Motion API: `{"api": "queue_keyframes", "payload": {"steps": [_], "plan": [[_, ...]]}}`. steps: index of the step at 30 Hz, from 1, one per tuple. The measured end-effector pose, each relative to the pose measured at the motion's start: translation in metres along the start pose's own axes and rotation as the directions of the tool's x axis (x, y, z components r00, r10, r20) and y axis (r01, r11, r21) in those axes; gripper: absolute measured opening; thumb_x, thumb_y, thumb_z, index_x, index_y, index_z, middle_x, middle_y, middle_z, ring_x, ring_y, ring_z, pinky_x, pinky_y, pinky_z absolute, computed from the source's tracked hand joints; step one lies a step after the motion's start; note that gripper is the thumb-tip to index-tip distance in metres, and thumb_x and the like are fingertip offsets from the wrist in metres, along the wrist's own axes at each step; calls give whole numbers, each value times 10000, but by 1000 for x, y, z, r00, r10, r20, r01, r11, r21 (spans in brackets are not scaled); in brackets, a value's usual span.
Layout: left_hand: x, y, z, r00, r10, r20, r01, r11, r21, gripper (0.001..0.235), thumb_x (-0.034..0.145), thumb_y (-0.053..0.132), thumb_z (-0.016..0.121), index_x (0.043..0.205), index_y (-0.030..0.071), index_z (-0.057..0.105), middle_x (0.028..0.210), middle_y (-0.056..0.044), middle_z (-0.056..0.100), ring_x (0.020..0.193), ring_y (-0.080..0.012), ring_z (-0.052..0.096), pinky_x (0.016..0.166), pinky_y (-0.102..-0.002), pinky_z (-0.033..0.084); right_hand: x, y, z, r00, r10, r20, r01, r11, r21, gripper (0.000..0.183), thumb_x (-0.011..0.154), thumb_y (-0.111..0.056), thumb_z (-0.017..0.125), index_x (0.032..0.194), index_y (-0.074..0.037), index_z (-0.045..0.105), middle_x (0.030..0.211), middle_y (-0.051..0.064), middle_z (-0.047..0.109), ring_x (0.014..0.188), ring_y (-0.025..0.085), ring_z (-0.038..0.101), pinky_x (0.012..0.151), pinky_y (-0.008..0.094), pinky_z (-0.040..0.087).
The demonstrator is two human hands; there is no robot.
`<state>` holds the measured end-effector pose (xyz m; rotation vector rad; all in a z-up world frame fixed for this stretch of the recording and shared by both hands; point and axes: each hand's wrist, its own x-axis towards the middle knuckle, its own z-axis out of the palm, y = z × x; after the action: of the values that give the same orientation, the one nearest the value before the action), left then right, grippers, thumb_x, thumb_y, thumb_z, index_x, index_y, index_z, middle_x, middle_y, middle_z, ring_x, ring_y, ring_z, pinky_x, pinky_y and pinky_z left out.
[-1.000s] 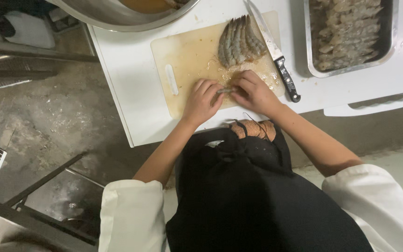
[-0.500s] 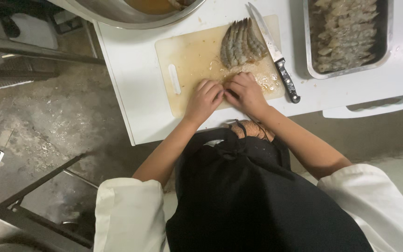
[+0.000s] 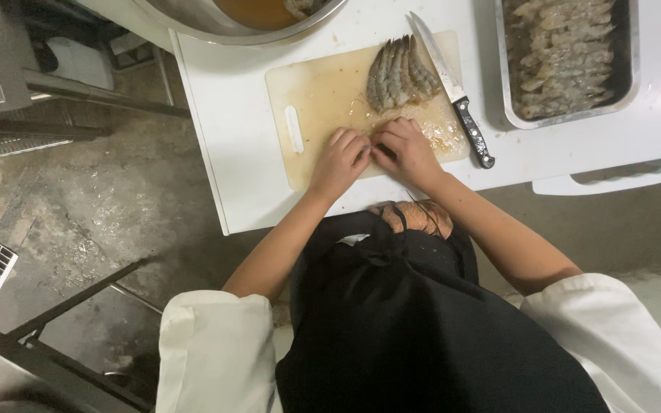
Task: The person prepares shrimp by using a knife to make a shallow cut along the back, removing the vein by hand, and placing the cleaned shrimp into a metal tray.
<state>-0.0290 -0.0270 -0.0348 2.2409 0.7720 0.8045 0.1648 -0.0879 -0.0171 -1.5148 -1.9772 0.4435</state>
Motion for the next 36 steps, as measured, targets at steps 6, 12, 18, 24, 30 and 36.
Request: {"api": "queue_keyframes", "payload": {"steps": [6, 12, 18, 24, 30, 36], "plan": [[-3, 2, -4, 1000, -7, -24, 7, 1000, 2, 198, 884, 75, 716, 1066, 22, 656, 1124, -119, 638, 1116, -321, 586, 979, -417, 491, 2, -5, -4, 1000, -3, -15, 3, 1000, 1, 195, 854, -131, 784, 1022, -72, 703, 1087, 53, 662, 1041, 254, 584, 927, 388, 447], [-10, 0, -21, 999, -38, 11, 38, 999, -2, 196, 908, 98, 704, 1074, 14, 643, 1100, -131, 617, 1102, -337, 564, 979, -435, 474, 11, -18, -7, 999, -33, -4, 33, 995, 90, 252, 849, -165, 797, 1070, -70, 719, 1125, 56, 659, 1062, 234, 562, 912, 389, 396], [-10, -6, -16, 998, -54, 23, 54, 998, -14, 130, 909, 91, 717, 1001, 32, 647, 1074, -97, 639, 1090, -307, 594, 960, -405, 497, 9, -8, 14, 1000, -20, 24, 19, 999, 49, 193, 863, -154, 789, 1024, -85, 709, 1089, 30, 664, 1066, 222, 568, 944, 366, 398], [-9, -3, -26, 999, -43, 22, 44, 998, -50, 173, 888, 79, 715, 1031, 16, 642, 1102, -117, 630, 1098, -324, 578, 954, -415, 494, 13, -14, 6, 999, -18, 26, 17, 999, 38, 166, 862, -131, 779, 1010, -94, 713, 1089, 22, 676, 1059, 219, 573, 923, 368, 391], [-13, -9, -36, 999, -30, 29, 31, 999, -8, 164, 889, 72, 710, 1025, 18, 636, 1086, -119, 618, 1090, -331, 565, 959, -428, 481, 20, -24, 6, 998, -53, 25, 52, 997, 53, 196, 837, -143, 795, 1009, -93, 716, 1048, 37, 646, 1027, 234, 559, 916, 384, 384], [-14, -15, -29, 999, -30, 28, 29, 999, 28, 135, 876, 82, 728, 969, 44, 638, 1059, -81, 634, 1067, -292, 587, 949, -404, 494, 18, -19, 21, 999, -47, 14, 47, 999, 10, 203, 828, -143, 798, 1002, -86, 709, 1063, 29, 661, 1064, 228, 572, 955, 385, 392]]}}
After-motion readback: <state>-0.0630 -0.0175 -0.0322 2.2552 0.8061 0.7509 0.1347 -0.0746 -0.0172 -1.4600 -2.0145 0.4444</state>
